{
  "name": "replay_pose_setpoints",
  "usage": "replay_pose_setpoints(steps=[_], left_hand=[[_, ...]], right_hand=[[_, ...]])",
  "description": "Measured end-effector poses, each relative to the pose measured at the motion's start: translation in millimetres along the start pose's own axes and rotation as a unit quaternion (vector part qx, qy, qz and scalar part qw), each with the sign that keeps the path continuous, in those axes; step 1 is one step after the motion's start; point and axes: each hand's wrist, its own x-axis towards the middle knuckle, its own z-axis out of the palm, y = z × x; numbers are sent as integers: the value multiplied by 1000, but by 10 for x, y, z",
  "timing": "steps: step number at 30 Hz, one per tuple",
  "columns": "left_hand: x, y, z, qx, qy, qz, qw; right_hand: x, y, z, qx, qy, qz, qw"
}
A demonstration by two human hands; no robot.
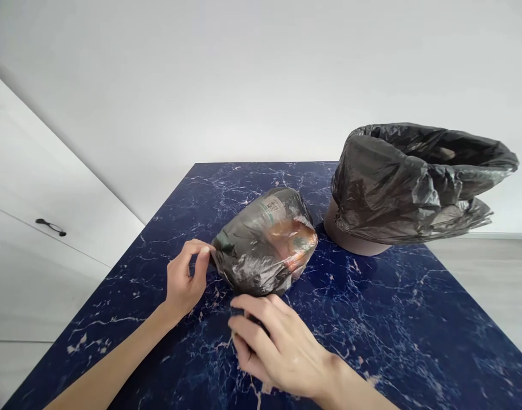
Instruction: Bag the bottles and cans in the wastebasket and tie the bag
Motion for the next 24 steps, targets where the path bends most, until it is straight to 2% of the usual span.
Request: replay_pose_setpoints(steps=[2, 6, 8, 11, 13, 16, 20, 24], left_hand=[[5, 24, -22, -19, -10, -3, 1000], [26, 81, -59, -50, -28, 20, 998], [24, 95, -57, -21, -40, 63, 997], [9, 80, -33, 80, -61, 107, 989], [4, 53, -13, 117, -56, 97, 987], [15, 18, 7, 99, -32, 74, 992], [28, 21, 15, 48, -5, 55, 997], [27, 43, 17, 26, 13, 40, 999]], right_hand=[[-6, 47, 24, -35, -19, 42, 998], [-71, 161, 77, -86, -13, 123, 989], [-98, 174, 96, -82, -15, 147, 986], [-114, 153, 108, -72, 0, 170, 983], [-116, 138, 108, -63, 13, 171, 983], [-112, 132, 93, -47, 21, 161, 986], [-93, 120, 46, 8, 23, 95, 995], [-60, 87, 9, 4, 5, 52, 999]])
